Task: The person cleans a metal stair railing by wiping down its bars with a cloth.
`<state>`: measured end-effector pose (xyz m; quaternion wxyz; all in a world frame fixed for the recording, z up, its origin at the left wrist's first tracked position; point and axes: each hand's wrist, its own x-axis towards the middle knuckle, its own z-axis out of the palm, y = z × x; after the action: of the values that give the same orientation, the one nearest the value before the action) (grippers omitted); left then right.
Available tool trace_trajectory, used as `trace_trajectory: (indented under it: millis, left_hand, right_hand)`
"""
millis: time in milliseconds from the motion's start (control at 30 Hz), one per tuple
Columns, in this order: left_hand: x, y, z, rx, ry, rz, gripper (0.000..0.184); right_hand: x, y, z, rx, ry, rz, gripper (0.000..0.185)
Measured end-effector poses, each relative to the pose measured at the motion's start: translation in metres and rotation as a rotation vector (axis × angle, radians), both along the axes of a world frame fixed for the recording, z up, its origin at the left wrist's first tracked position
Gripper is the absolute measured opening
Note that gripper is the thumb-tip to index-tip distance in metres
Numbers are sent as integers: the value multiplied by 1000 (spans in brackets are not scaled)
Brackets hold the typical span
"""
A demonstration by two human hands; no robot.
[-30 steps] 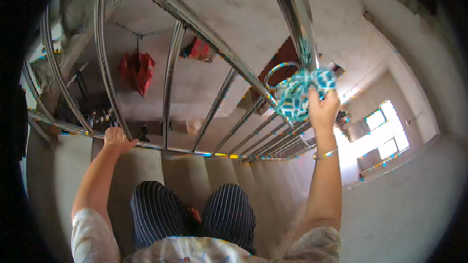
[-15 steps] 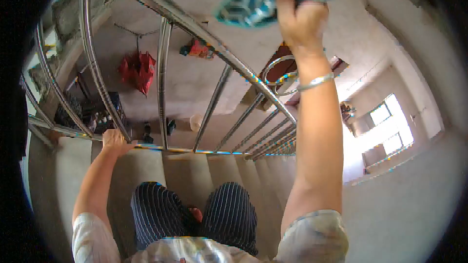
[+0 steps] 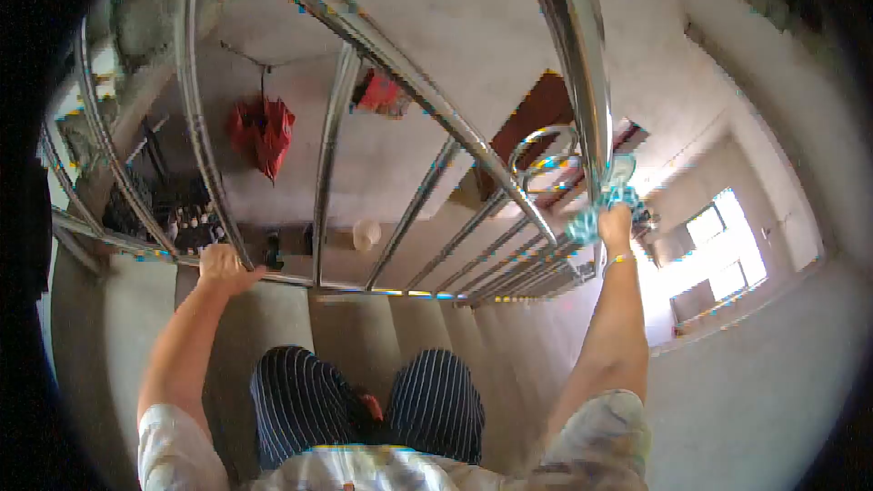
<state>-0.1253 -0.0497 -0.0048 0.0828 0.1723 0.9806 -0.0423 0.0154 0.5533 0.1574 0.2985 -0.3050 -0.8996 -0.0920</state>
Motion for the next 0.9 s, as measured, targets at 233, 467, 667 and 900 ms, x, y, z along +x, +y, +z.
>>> trace_trajectory:
  millis: [233,467,667,900]
  left_hand:
    - [1,-1,3,-58,-38,-7,45]
    - [0,-2,2,-47,-96,-2,56]
    - [10,0,16,-104,-37,-23,44]
    - [5,-6,2,-53,12,-55,41]
  right_hand:
    - [-38,-180,112,-288,400,917,35]
    - [-92,-330,231,150,673,1113,37]
    - [-89,-400,250,491,610,1195,22]
    - [-67,-316,191,756,682,1108,21]
